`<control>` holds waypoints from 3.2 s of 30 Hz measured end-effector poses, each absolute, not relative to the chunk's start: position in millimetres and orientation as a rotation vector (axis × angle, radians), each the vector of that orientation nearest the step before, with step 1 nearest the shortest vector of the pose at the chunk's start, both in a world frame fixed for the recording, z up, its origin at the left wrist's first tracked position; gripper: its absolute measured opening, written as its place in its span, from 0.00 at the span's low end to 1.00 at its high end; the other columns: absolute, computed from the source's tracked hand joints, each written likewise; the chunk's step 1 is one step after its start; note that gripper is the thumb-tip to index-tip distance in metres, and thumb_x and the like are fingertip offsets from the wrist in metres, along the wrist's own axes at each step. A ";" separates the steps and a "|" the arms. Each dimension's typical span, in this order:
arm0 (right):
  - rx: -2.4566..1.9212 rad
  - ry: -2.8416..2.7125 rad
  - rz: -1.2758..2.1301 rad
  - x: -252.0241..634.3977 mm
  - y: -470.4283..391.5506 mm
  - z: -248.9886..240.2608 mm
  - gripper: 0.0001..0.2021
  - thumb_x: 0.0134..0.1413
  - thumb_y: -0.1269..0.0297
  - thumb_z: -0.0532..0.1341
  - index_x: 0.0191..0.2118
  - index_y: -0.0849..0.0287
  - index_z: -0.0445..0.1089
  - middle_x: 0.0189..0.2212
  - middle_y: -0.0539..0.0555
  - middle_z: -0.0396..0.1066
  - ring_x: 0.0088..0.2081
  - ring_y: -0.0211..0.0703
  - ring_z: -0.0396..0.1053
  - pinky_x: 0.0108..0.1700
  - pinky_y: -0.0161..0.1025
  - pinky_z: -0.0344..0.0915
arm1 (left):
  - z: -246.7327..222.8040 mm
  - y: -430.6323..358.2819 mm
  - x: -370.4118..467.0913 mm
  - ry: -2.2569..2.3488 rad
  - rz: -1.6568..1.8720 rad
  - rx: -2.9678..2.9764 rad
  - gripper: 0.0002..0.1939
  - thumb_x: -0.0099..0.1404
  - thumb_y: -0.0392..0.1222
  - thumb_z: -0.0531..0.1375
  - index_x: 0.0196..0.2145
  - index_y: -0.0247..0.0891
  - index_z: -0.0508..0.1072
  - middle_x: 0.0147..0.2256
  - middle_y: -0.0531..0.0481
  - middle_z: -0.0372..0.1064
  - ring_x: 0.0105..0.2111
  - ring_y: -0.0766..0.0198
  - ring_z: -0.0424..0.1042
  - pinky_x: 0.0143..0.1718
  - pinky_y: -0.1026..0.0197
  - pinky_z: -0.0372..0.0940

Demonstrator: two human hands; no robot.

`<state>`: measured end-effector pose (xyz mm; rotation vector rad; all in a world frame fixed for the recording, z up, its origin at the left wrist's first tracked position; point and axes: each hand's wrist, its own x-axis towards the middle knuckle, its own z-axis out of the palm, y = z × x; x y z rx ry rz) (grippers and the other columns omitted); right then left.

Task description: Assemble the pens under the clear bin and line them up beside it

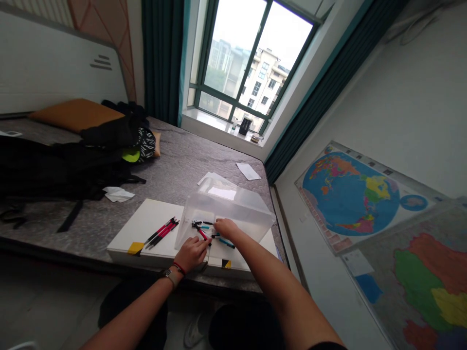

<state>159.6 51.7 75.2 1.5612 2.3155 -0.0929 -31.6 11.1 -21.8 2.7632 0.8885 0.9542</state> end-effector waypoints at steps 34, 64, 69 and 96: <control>3.020 2.339 -0.618 161.2 -48.4 18.5 0.10 0.60 0.64 0.54 0.41 0.58 0.71 0.39 0.58 0.75 0.41 0.45 0.72 0.46 0.41 0.68 | -12.9 21.4 -15.5 1.145 0.741 2.555 0.17 0.68 0.44 0.51 0.51 0.47 0.72 0.41 0.47 0.77 0.37 0.58 0.76 0.35 0.61 0.67; 3.048 2.115 -2.358 155.7 -33.8 -16.6 0.24 0.32 0.47 0.71 0.30 0.63 0.70 0.25 0.55 0.74 0.27 0.48 0.76 0.23 0.34 0.68 | -44.2 25.3 -8.4 0.989 1.000 2.832 0.22 0.69 0.39 0.50 0.59 0.46 0.64 0.42 0.47 0.76 0.38 0.60 0.75 0.40 0.59 0.69; 3.086 2.114 -2.351 157.9 -28.1 -22.6 0.26 0.33 0.45 0.71 0.31 0.65 0.70 0.25 0.56 0.74 0.23 0.45 0.74 0.21 0.35 0.67 | -45.6 26.3 -9.1 0.940 1.000 2.883 0.24 0.69 0.36 0.50 0.62 0.46 0.60 0.39 0.48 0.76 0.36 0.61 0.75 0.39 0.59 0.69; 3.008 2.502 -1.764 159.7 -27.9 -24.4 0.19 0.52 0.47 0.59 0.28 0.61 0.66 0.20 0.52 0.71 0.17 0.33 0.62 0.20 0.30 0.58 | -34.4 18.3 -9.0 0.819 1.042 2.944 0.29 0.68 0.37 0.50 0.65 0.43 0.52 0.41 0.46 0.74 0.39 0.59 0.71 0.42 0.56 0.66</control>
